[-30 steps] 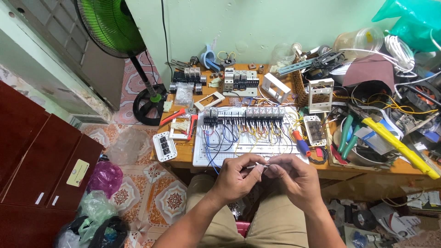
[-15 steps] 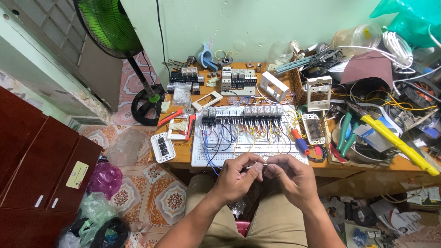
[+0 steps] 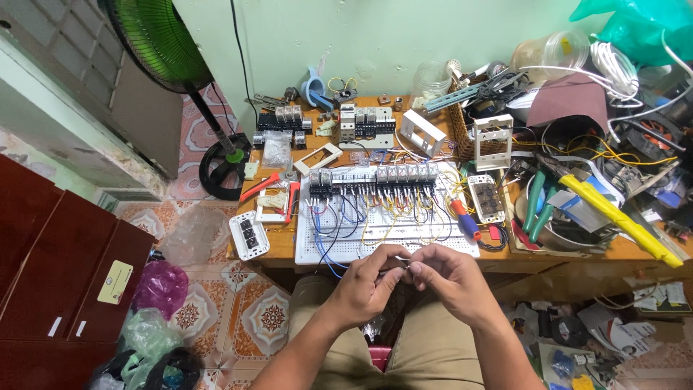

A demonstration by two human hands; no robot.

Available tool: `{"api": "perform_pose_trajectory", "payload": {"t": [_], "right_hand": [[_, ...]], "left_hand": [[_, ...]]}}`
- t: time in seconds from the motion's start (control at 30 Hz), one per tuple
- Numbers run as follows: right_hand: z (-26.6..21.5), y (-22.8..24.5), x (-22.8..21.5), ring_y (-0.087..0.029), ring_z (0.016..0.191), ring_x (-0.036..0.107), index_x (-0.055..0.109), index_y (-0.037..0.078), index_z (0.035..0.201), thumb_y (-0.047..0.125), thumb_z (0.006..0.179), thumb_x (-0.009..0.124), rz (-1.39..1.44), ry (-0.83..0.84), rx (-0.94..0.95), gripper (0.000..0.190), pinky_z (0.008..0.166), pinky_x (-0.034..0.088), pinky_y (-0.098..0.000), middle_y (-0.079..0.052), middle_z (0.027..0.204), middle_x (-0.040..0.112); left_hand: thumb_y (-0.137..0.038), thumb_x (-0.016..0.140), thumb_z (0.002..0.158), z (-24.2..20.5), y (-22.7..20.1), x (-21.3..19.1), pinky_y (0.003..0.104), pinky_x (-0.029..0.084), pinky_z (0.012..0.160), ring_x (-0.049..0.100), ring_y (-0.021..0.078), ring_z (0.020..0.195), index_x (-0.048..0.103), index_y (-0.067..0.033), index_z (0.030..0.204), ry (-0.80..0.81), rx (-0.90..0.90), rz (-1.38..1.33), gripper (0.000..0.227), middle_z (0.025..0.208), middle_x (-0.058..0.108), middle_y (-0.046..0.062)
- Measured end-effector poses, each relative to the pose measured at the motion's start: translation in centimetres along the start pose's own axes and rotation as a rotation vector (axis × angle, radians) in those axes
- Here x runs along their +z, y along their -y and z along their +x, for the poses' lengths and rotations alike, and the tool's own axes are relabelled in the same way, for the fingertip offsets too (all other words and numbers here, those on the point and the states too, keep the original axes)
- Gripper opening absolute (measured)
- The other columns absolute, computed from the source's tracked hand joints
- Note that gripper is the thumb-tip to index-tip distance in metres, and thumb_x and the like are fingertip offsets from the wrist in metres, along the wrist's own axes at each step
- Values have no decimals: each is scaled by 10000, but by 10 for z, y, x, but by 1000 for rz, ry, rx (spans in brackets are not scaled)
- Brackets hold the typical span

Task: The person works on a breadboard circuit, using a screwdriver to tighten components and pliers to strip wires. They connect wires to the board and handle small electronic parts throughout the process.

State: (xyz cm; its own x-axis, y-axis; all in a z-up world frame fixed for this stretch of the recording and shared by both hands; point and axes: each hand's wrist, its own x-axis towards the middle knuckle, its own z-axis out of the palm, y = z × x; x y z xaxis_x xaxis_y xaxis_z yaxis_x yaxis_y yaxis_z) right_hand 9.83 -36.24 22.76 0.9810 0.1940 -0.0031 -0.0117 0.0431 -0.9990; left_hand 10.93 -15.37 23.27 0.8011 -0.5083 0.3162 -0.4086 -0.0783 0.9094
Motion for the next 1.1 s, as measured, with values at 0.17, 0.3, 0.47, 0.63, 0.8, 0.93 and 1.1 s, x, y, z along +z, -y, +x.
{"api": "perform_pose_trajectory", "payload": {"t": [0.17, 0.3, 0.47, 0.63, 0.8, 0.93, 1.1], "right_hand": [[-1, 8, 9, -132, 728, 647, 694, 44, 899, 127, 964, 671, -217, 14, -107, 108, 678, 534, -268, -47, 783, 690], [1, 5, 14, -124, 666, 635, 693, 60, 908, 113, 954, 677, -334, -31, -227, 72, 616, 522, -253, -37, 765, 657], [6, -17, 12, -111, 625, 654, 608, 49, 997, 43, 895, 764, -107, -149, -133, 187, 589, 563, -243, -37, 747, 680], [11, -20, -13, -81, 691, 596, 658, 150, 981, 261, 810, 863, -584, -322, -276, 290, 667, 483, -235, 46, 803, 685], [-2, 56, -109, -262, 1058, 586, 707, 73, 1097, 243, 933, 733, -1014, -620, -176, 238, 913, 469, -399, -113, 1094, 693], [-4, 42, -247, -454, 1262, 555, 514, 163, 1503, 627, 902, 627, -1585, -640, 521, 768, 983, 480, -606, -257, 1449, 550], [4, 50, -271, -466, 1170, 667, 522, 107, 1484, 609, 840, 727, -1397, -488, 709, 842, 887, 557, -551, -281, 1340, 663]], "left_hand": [[-76, 537, 1029, -3, 8, 1, 324, 527, 744, 702, 216, 852, 511, -85, 1300, 10, 10, 46, 273, 984, 730, 96], [-145, 556, 1032, -5, 7, 5, 304, 520, 725, 703, 170, 788, 531, -114, 1308, -47, -96, -69, 278, 913, 771, 79], [-194, 553, 1035, -4, 16, 4, 321, 534, 931, 723, 159, 941, 511, -101, 1360, -19, -136, -282, 341, 928, 765, 79], [-208, 562, 1039, 1, 43, 8, 260, 470, 797, 653, 115, 849, 559, -84, 1319, -23, -167, -395, 306, 945, 759, 76], [-81, 525, 1028, 11, 48, -19, 202, 339, 478, 401, 81, 543, 563, -56, 1299, -125, -285, -514, 274, 915, 743, 125], [-58, 529, 1027, 18, 56, -37, 204, 370, 489, 442, 85, 556, 558, -33, 1281, -236, -215, -539, 257, 886, 720, 116], [-90, 550, 1028, 40, 64, -39, 210, 375, 520, 438, 84, 568, 553, -50, 1283, -294, -118, -565, 258, 883, 725, 125]]}}
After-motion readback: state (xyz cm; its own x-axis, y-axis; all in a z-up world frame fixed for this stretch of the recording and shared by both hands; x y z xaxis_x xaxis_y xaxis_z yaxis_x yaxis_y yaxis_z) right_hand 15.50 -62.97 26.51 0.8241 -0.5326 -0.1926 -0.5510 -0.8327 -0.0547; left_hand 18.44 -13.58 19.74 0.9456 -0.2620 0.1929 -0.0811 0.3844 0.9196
